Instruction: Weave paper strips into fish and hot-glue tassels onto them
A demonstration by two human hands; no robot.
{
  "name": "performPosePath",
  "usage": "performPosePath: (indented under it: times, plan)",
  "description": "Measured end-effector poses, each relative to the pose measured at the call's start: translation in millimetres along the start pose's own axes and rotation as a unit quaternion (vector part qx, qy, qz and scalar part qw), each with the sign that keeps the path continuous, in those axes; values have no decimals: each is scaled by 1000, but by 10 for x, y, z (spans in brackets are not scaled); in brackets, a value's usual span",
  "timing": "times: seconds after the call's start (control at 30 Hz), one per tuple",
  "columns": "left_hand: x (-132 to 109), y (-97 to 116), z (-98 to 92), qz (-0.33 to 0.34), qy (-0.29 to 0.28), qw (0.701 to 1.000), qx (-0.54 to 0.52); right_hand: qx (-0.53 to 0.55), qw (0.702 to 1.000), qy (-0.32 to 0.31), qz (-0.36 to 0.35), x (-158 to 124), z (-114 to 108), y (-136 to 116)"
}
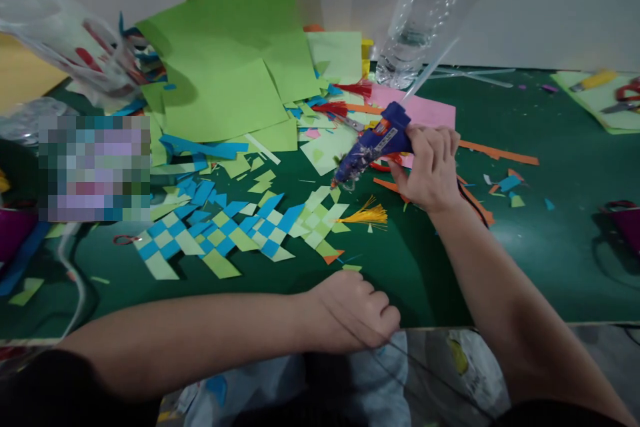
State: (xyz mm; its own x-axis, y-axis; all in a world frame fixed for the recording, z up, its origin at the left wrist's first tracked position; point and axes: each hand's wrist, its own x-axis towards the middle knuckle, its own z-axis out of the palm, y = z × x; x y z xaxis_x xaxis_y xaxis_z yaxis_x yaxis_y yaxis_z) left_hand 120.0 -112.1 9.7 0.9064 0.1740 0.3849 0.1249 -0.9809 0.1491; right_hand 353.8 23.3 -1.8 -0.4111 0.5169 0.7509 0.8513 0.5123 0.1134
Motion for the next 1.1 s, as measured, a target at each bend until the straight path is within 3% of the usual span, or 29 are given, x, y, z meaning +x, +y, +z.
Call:
performPosePath:
  times: [0.27,0.7,1.1]
  plan:
    - [-12,8,55,2,22,1000,2,53,997,-23,-48,111,-14,-18]
    - [-26,-8,41,12,27,1000,2,80,978,-193,-5,226,-197,-160]
    - [-29,-7,37,5,19,1000,-11,81,976,-203,0,328,-314,-194]
